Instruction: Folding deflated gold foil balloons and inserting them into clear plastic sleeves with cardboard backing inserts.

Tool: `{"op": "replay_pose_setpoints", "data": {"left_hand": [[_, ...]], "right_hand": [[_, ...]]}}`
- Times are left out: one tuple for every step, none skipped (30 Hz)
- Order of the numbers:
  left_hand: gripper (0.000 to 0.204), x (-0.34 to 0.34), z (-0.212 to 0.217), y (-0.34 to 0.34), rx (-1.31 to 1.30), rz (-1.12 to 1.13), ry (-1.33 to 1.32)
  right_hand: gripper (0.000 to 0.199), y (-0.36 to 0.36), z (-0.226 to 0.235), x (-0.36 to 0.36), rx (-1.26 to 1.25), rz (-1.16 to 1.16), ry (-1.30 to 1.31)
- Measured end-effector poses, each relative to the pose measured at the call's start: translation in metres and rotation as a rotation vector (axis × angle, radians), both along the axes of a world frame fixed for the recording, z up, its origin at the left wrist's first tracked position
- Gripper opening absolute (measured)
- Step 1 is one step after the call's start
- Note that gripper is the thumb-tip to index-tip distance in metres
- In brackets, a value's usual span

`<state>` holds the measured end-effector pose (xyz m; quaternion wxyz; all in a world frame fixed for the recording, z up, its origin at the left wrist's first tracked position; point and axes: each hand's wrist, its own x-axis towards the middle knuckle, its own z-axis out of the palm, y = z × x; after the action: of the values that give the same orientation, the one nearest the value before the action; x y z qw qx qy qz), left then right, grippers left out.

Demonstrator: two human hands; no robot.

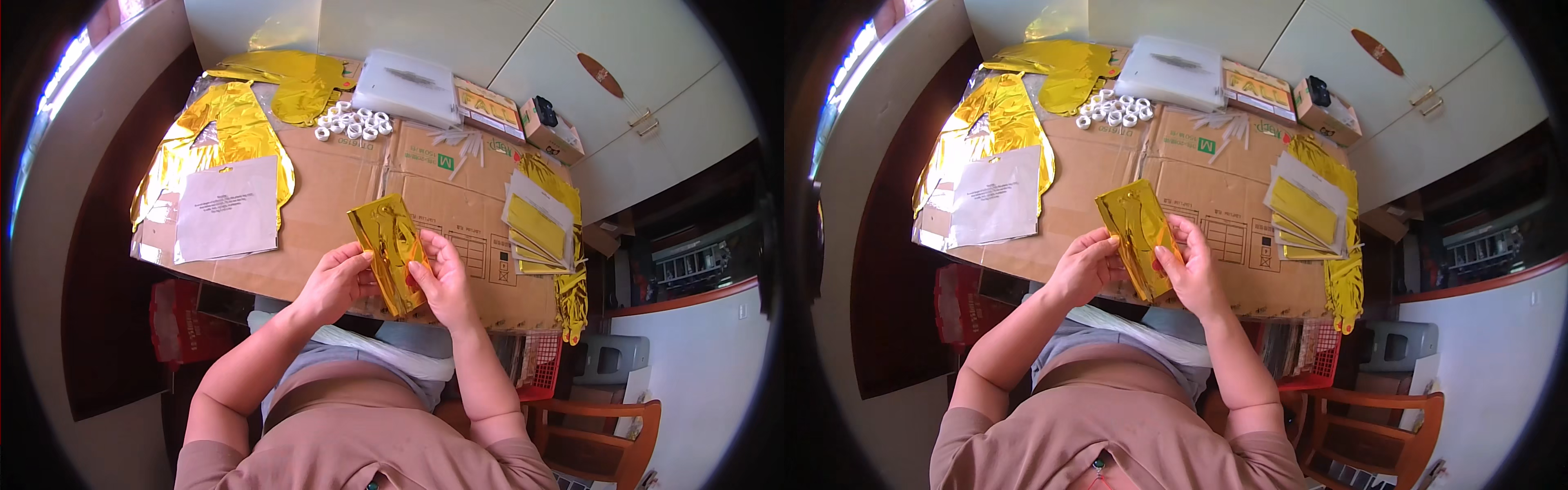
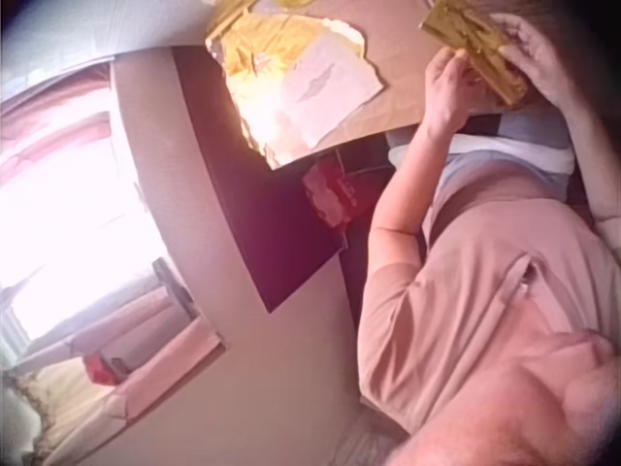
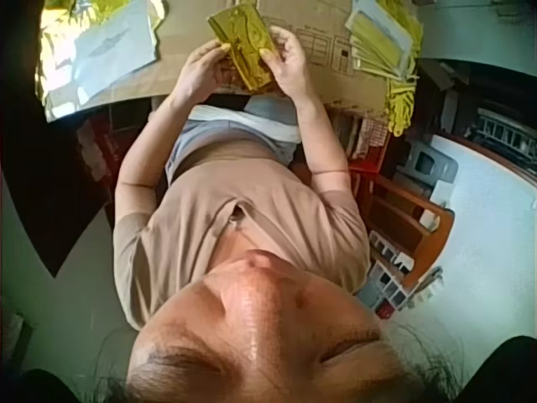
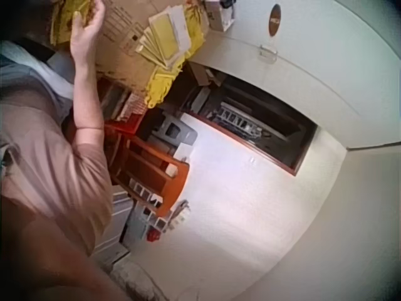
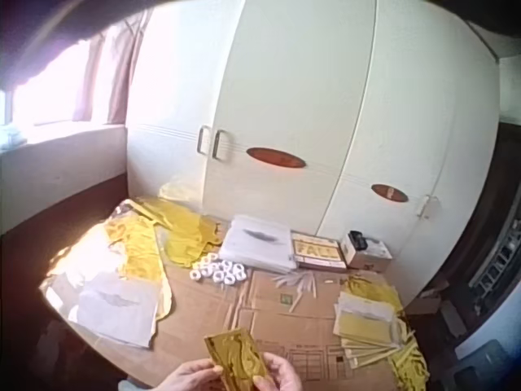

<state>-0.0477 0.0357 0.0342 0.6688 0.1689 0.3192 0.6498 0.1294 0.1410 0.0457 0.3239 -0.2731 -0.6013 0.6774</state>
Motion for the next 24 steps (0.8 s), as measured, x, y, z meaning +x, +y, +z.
{"op": "replay_pose_setpoints", "data": {"left_hand": [[0.03,0.001,-0.001,-0.002,-0.003,0.032,-0.007],[0.029,0.003,-0.001,-0.003,-0.006,0.064,-0.015],[0.027,0.005,-0.002,-0.003,-0.008,0.098,-0.023],[0.025,0.007,-0.002,-0.004,-0.007,0.124,-0.036],[0.023,0.009,-0.001,-0.004,-0.006,0.15,-0.048],[0.022,0.011,0.0,-0.004,-0.002,0.171,-0.062],[0.022,0.012,-0.003,-0.005,0.007,0.177,-0.052],[0.023,0.013,-0.007,-0.005,0.015,0.184,-0.041],[0.024,0.015,-0.006,-0.004,0.025,0.189,-0.031],[0.028,0.017,-0.004,-0.005,-0.009,0.187,-0.032],[0.029,0.019,-0.001,-0.005,-0.007,0.187,-0.019],[0.03,0.02,0.002,-0.005,-0.005,0.187,-0.007],[0.031,0.02,0.004,-0.005,-0.003,0.188,0.006],[0.032,0.019,0.004,-0.006,-0.005,0.182,0.006],[0.033,0.018,0.005,-0.007,-0.007,0.173,0.007],[0.034,0.017,0.005,-0.008,-0.01,0.165,0.008],[0.034,0.017,0.007,-0.009,-0.007,0.165,0.014],[0.033,0.017,0.008,-0.01,-0.004,0.164,0.021],[0.032,0.017,0.008,-0.012,-0.001,0.164,0.027],[0.032,0.016,0.007,-0.013,-0.022,0.159,0.037],[0.032,0.014,0.005,-0.017,-0.042,0.156,0.048],[0.032,0.012,0.004,-0.019,-0.061,0.149,0.058],[0.032,0.012,0.004,-0.021,-0.058,0.156,0.056],[0.032,0.013,0.003,-0.024,-0.056,0.167,0.054]], "right_hand": [[0.04,-0.003,0.0,0.001,0.229,-0.037,-0.082],[0.042,-0.004,0.002,0.004,0.458,-0.075,-0.164],[0.044,-0.006,0.004,0.006,0.688,-0.11,-0.247],[0.056,-0.007,0.007,0.008,0.759,-0.062,-0.249],[0.068,-0.011,0.009,0.01,0.706,-0.011,-0.234],[0.071,-0.016,0.011,0.013,0.72,0.009,-0.26],[0.074,-0.019,0.013,0.014,0.735,0.029,-0.285],[0.073,-0.02,0.017,0.013,0.733,0.098,-0.317],[0.072,-0.02,0.021,0.013,0.732,0.165,-0.351],[0.071,-0.021,0.023,0.014,0.73,0.233,-0.383],[0.067,-0.022,0.022,0.015,0.634,0.252,-0.392],[0.062,-0.023,0.02,0.018,0.538,0.27,-0.401],[0.057,-0.024,0.019,0.019,0.442,0.288,-0.409],[0.052,-0.023,0.019,0.019,0.314,0.255,-0.367],[0.047,-0.024,0.019,0.019,0.185,0.22,-0.324],[0.042,-0.024,0.019,0.018,0.058,0.185,-0.28],[0.038,-0.023,0.017,0.017,0.039,0.129,-0.23],[0.035,-0.022,0.014,0.016,0.02,0.073,-0.181],[0.032,-0.021,0.013,0.014,0.0,0.017,-0.131],[0.029,-0.021,0.015,0.012,-0.005,-0.049,-0.085],[0.028,-0.018,0.011,0.012,-0.006,-0.089,-0.064],[0.028,-0.012,0.003,0.015,-0.006,-0.133,-0.044],[0.027,-0.006,-0.004,0.018,-0.006,-0.177,-0.024],[0.024,-0.001,-0.007,0.022,-0.022,-0.226,-0.051]]}}
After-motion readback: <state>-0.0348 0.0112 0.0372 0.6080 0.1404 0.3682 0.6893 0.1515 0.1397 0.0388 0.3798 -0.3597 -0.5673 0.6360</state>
